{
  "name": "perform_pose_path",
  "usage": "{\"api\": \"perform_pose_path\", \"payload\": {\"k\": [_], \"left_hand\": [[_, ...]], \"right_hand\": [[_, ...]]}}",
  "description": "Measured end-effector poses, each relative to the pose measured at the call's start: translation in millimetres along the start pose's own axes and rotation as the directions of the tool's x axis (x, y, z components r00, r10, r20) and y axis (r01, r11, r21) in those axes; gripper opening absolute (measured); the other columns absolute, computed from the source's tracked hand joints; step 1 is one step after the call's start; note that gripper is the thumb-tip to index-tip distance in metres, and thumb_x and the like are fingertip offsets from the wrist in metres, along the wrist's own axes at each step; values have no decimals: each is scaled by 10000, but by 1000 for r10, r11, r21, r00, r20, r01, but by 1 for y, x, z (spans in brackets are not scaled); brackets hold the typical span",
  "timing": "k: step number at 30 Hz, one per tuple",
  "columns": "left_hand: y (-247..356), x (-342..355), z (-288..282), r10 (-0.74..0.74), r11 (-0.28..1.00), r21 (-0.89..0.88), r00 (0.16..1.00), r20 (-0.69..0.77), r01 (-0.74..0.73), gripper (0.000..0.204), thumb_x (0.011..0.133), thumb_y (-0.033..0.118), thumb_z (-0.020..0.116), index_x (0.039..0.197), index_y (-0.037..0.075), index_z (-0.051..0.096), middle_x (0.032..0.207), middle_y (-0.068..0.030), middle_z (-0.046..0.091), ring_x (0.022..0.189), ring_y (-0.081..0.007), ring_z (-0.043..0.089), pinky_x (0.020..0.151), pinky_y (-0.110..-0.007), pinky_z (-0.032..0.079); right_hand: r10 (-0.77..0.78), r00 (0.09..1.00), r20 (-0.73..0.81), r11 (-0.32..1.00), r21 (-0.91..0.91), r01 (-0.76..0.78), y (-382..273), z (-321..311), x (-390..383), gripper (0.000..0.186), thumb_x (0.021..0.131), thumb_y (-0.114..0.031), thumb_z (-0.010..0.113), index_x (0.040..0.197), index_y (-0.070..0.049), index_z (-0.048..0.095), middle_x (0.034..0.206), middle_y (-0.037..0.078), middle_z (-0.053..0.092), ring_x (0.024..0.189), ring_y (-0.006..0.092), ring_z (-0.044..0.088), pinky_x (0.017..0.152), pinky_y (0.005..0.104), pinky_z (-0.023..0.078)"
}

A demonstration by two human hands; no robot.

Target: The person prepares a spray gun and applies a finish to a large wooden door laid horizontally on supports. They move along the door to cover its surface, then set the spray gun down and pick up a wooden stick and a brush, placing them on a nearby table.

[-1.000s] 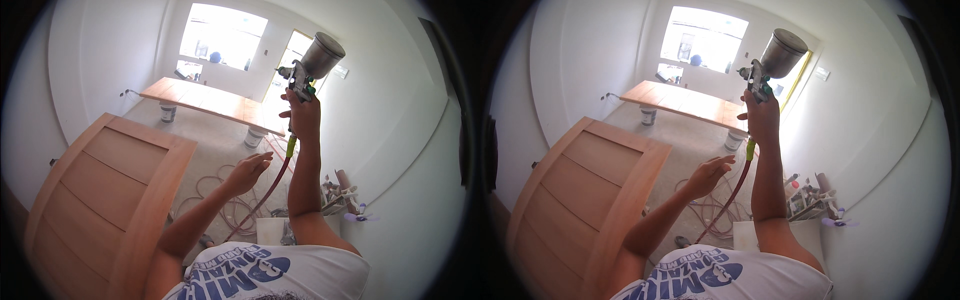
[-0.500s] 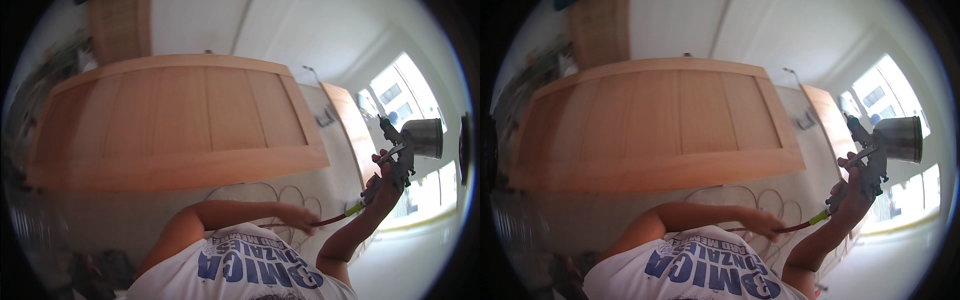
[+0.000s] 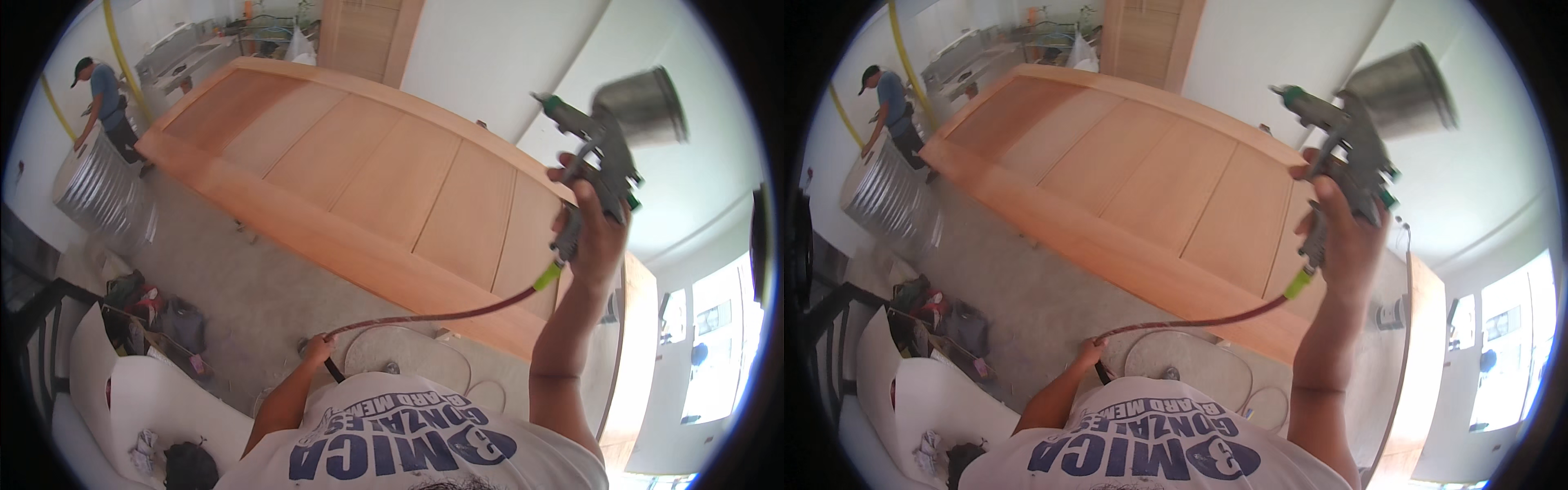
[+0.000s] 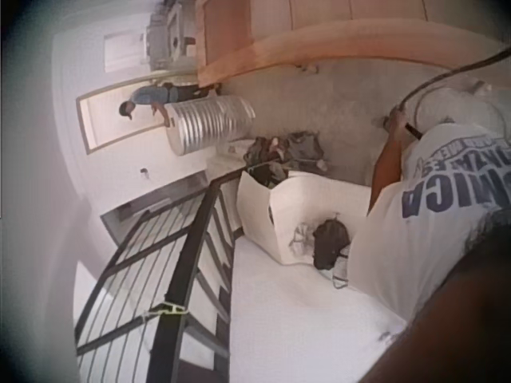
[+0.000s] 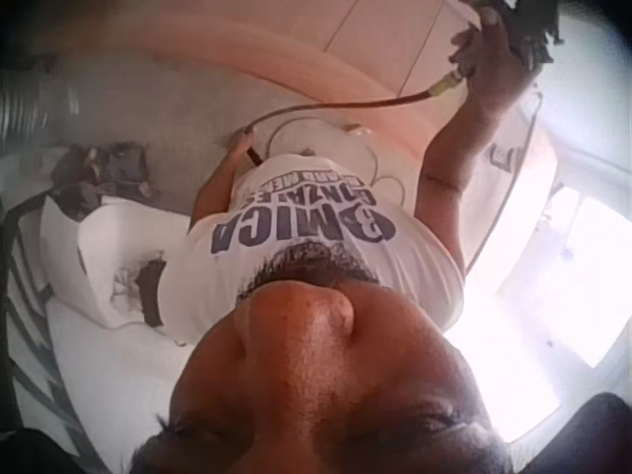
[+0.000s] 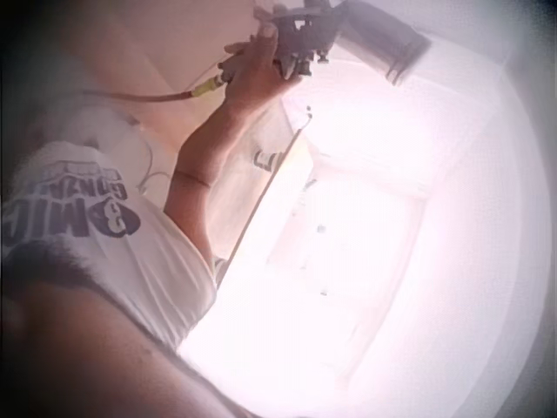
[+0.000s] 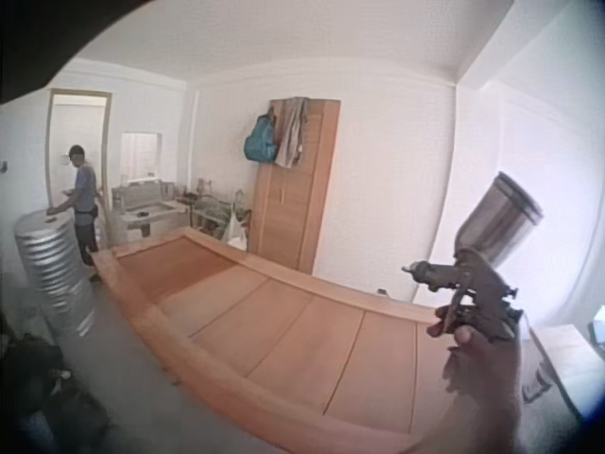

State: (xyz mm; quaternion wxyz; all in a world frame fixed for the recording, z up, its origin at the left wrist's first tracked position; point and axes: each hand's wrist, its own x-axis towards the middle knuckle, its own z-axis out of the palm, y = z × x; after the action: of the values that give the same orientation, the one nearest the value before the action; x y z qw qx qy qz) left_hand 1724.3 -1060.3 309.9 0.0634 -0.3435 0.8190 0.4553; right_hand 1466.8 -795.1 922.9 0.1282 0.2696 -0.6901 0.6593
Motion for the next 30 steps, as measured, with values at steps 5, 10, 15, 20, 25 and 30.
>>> {"api": "perform_pose_path", "payload": {"k": [5, 10, 15, 20, 25, 30], "left_hand": [[-26, 9, -43, -273, 895, -442, 853, -444, 57, 359, 971, 340, 625, 1022, -9, 693, 919, -239, 694, 897, -423, 664, 748, -452, 505], [-32, 6, -138, -237, 955, -292, 446, -863, -58, 358, 1023, 246, 566, 830, -53, 596, 796, -209, 624, 754, -400, 604, 690, -467, 450], [-77, -22, -265, -106, 991, -121, 214, -971, -57, 333, 1022, 197, 571, 779, -29, 545, 718, -175, 526, 672, -353, 515, 632, -454, 396], [-111, -56, -339, -24, 999, -15, 226, -974, 42, 345, 1016, 217, 579, 776, -30, 550, 719, -196, 519, 686, -374, 518, 636, -458, 388], [-164, -86, -317, -246, 965, -123, 625, -741, 233, 481, 1017, 340, 562, 747, -58, 591, 728, -241, 583, 681, -414, 551, 639, -483, 404], [-135, -101, -280, -373, 927, -210, 719, -587, 309, 525, 1008, 364, 575, 729, -80, 605, 700, -277, 591, 601, -431, 549, 583, -484, 403]], "right_hand": [[14, 961, 275, 987, 152, -58, -4, 118, 34, 305, 924, -153, 697, 1157, 41, 668, 1015, 123, 729, 842, 141, 695, 507, 235, 503], [-39, 869, 494, 985, 167, -51, 0, 231, 75, 257, 935, -143, 679, 1123, 32, 672, 1069, 105, 718, 938, 158, 701, 545, 259, 519], [-43, 795, 605, 998, 55, 12, 19, 352, 84, 267, 957, -169, 648, 1163, 0, 639, 1085, 94, 707, 998, 180, 694, 506, 243, 475], [4, 744, 668, 997, 50, -51, 29, 442, 62, 274, 962, -220, 658, 1107, 13, 659, 1021, 92, 716, 925, 167, 701, 508, 248, 499], [115, 628, 770, 992, -121, -32, 52, 507, 44, 294, 926, -238, 702, 1064, 19, 669, 931, 91, 715, 787, 131, 675, 502, 247, 509], [133, 485, 865, 991, -102, -89, 66, 544, 45, 311, 905, -231, 720, 1096, 6, 658, 894, 82, 709, 719, 120, 645, 507, 263, 516]]}}
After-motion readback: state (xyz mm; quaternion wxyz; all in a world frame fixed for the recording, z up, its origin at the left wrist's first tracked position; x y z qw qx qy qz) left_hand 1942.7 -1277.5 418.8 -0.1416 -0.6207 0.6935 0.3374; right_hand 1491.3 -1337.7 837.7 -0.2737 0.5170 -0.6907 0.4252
